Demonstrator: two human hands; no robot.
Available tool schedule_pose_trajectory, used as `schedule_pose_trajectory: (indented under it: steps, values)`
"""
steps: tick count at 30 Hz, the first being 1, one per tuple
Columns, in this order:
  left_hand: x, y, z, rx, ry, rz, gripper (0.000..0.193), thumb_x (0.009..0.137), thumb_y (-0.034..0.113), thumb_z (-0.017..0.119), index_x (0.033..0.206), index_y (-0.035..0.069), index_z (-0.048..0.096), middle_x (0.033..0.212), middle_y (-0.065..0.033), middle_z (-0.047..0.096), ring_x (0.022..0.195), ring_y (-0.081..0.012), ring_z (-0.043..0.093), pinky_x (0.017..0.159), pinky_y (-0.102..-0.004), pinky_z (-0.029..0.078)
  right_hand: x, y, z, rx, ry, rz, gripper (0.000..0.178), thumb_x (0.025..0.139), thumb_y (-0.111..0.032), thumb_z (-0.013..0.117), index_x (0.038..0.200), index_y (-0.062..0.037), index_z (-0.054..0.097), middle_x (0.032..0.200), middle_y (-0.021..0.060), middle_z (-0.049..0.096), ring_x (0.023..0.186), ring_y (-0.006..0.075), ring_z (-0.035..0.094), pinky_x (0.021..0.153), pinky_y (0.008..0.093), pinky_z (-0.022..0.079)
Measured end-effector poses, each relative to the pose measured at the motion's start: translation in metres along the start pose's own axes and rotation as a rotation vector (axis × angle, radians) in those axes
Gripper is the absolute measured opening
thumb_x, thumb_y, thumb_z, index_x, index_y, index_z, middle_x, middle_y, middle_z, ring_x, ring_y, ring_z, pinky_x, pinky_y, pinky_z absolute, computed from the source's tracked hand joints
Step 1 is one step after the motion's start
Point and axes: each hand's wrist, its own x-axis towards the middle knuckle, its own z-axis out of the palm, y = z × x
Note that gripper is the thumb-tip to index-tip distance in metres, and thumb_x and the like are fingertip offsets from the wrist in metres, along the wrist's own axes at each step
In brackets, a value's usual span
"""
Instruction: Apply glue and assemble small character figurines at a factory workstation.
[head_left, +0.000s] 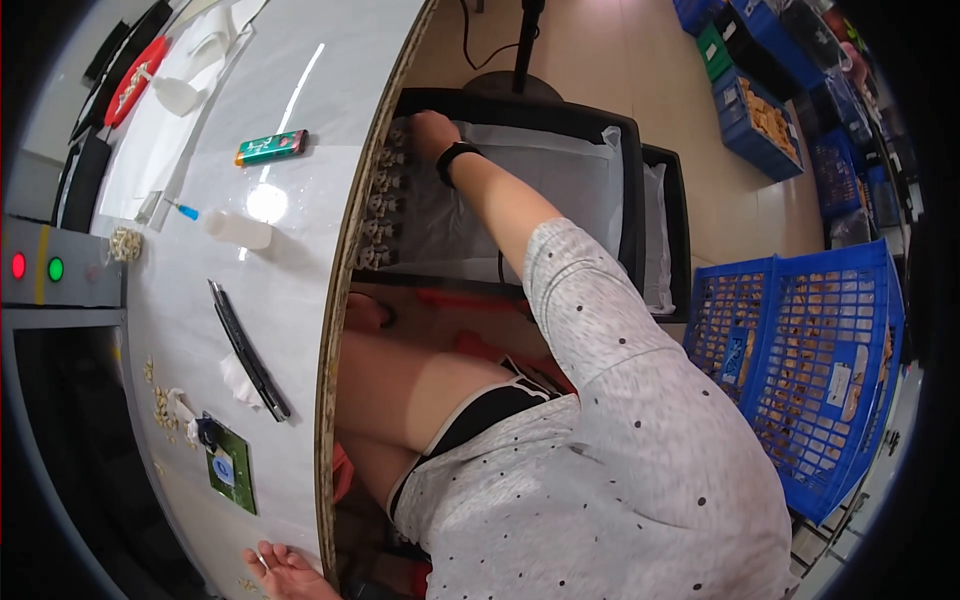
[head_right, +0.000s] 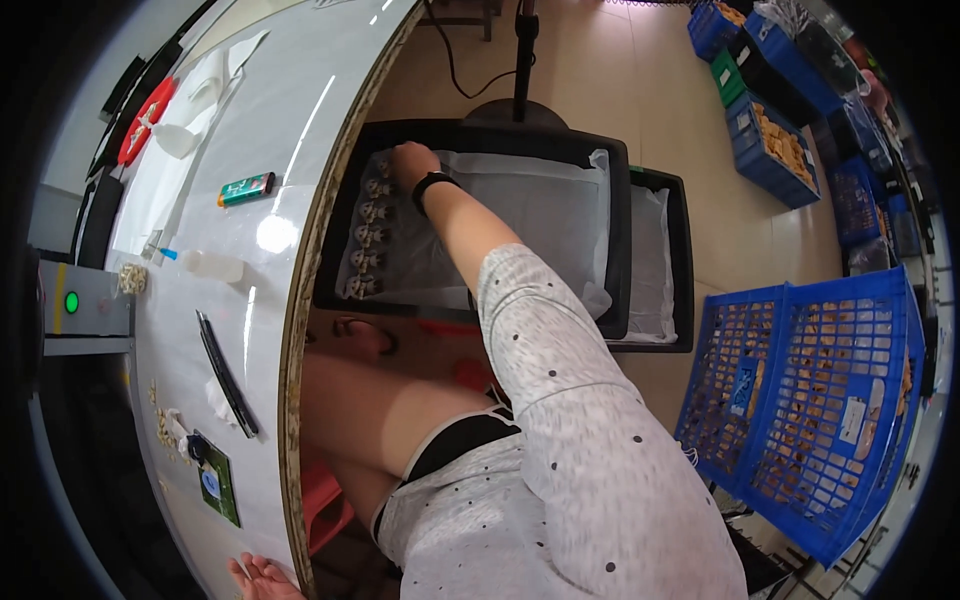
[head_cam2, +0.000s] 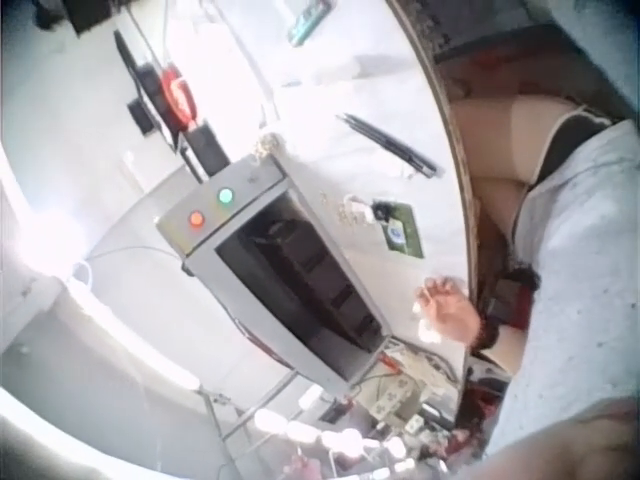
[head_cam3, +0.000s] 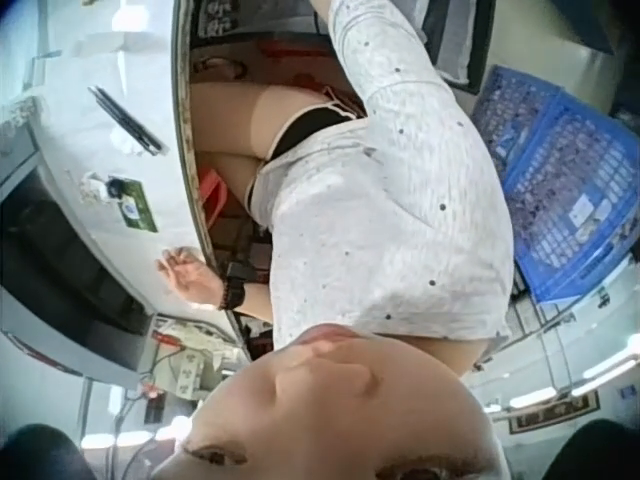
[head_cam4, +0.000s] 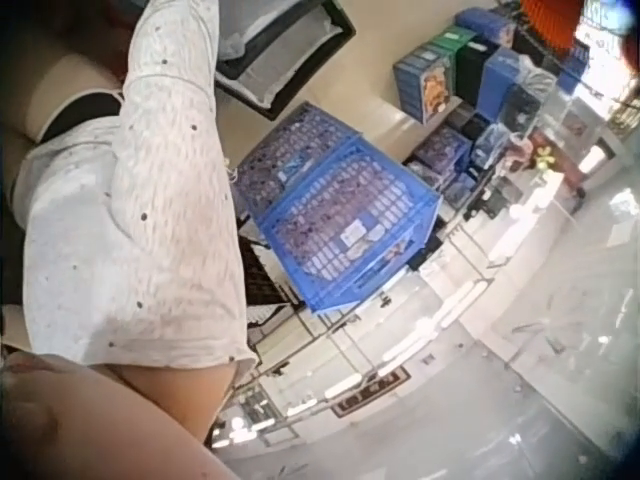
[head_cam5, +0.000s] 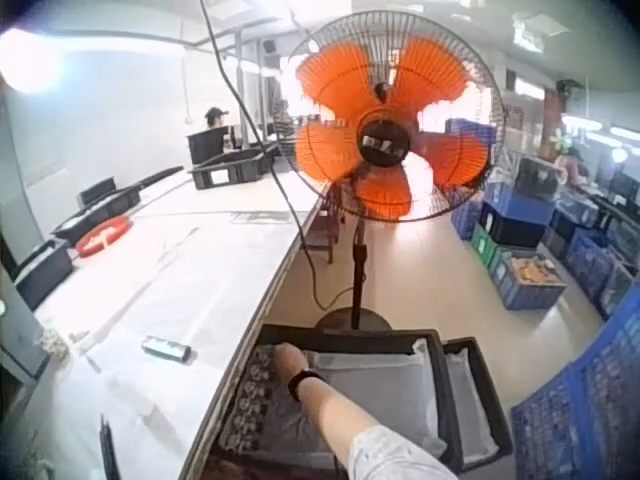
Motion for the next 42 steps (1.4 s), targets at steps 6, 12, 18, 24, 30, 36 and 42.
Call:
schedule_pose_trajectory:
  steps: [6, 12, 18, 24, 30, 36, 42]
  values:
    - [0.001, -0.004, 0.011, -0.004, 0.037, 0.021, 0.022, 0.084, -0.001, 0.039, 0.104, -0.009, 0.045, 0.098, -0.0196, 0.048, 0.091, -0.0283, 0.047, 0.077, -0.0352, 0.042, 0.007, 0.013, 0.031, 0.166, 0.064, 0.014, 0.016, 0.07, -0.017, 0.06, 0.081, -0.0054, 0.065, 0.082, 0.0175, 0.06, 0.079, 0.0337, 0.058, 0.071, 0.0396, 0.048]
    - [0.001, -0.003, 0.011, -0.055, 0.048, 0.009, 0.022, 0.084, 0.001, 0.04, 0.104, -0.007, 0.047, 0.096, -0.0177, 0.047, 0.091, -0.0271, 0.045, 0.079, -0.0356, 0.04, 0.001, 0.014, 0.014, 0.288, -0.036, -0.127, 0.018, 0.07, -0.019, 0.061, 0.082, -0.0065, 0.066, 0.082, 0.0175, 0.061, 0.079, 0.034, 0.057, 0.07, 0.0387, 0.047]
    - [0.004, -0.003, 0.006, -0.029, 0.093, 0.029, 0.024, 0.083, 0.002, 0.043, 0.105, -0.005, 0.048, 0.094, -0.0147, 0.046, 0.091, -0.025, 0.043, 0.078, -0.0343, 0.038, -0.024, 0.001, 0.002, 0.286, 0.407, -0.244, 0.011, 0.068, -0.015, 0.058, 0.074, -0.0056, 0.057, 0.074, 0.0131, 0.054, 0.073, 0.0306, 0.054, 0.066, 0.0388, 0.045]
    - [0.008, -0.001, 0.006, -0.057, 0.108, 0.003, 0.018, 0.086, 0.004, 0.042, 0.101, -0.003, 0.049, 0.092, -0.0119, 0.043, 0.086, -0.0222, 0.042, 0.075, -0.0325, 0.036, -0.076, -0.028, -0.02, 0.376, -0.249, -0.47, 0.022, 0.067, -0.026, 0.061, 0.081, -0.0086, 0.061, 0.078, 0.0108, 0.058, 0.079, 0.0295, 0.056, 0.068, 0.0374, 0.047]
    - [0.006, -0.001, 0.003, -0.088, 0.067, 0.011, 0.021, 0.088, 0.005, 0.039, 0.105, -0.004, 0.047, 0.095, -0.0127, 0.041, 0.088, -0.0236, 0.041, 0.076, -0.034, 0.036, -0.109, -0.046, -0.001, 0.143, -0.258, -0.508, 0.026, 0.071, -0.028, 0.059, 0.086, -0.0066, 0.062, 0.083, 0.0139, 0.058, 0.076, 0.0303, 0.057, 0.067, 0.0385, 0.048]
    - [0.005, -0.002, 0.002, -0.097, 0.048, -0.005, 0.021, 0.087, 0.004, 0.039, 0.105, -0.004, 0.046, 0.094, -0.0121, 0.04, 0.088, -0.0234, 0.04, 0.076, -0.0337, 0.036, -0.113, -0.045, 0.004, 0.19, -0.304, -0.486, 0.023, 0.073, -0.025, 0.057, 0.087, -0.0061, 0.061, 0.085, 0.0149, 0.058, 0.079, 0.031, 0.057, 0.067, 0.0389, 0.048]
    - [0.005, 0.0, 0.002, -0.062, 0.028, -0.007, 0.02, 0.086, 0.004, 0.04, 0.104, -0.003, 0.047, 0.094, -0.0114, 0.041, 0.088, -0.0218, 0.04, 0.075, -0.0326, 0.036, -0.108, -0.044, -0.006, 0.315, -0.142, -0.508, 0.021, 0.071, -0.021, 0.059, 0.085, -0.0054, 0.061, 0.083, 0.0153, 0.058, 0.081, 0.031, 0.055, 0.07, 0.0396, 0.046]
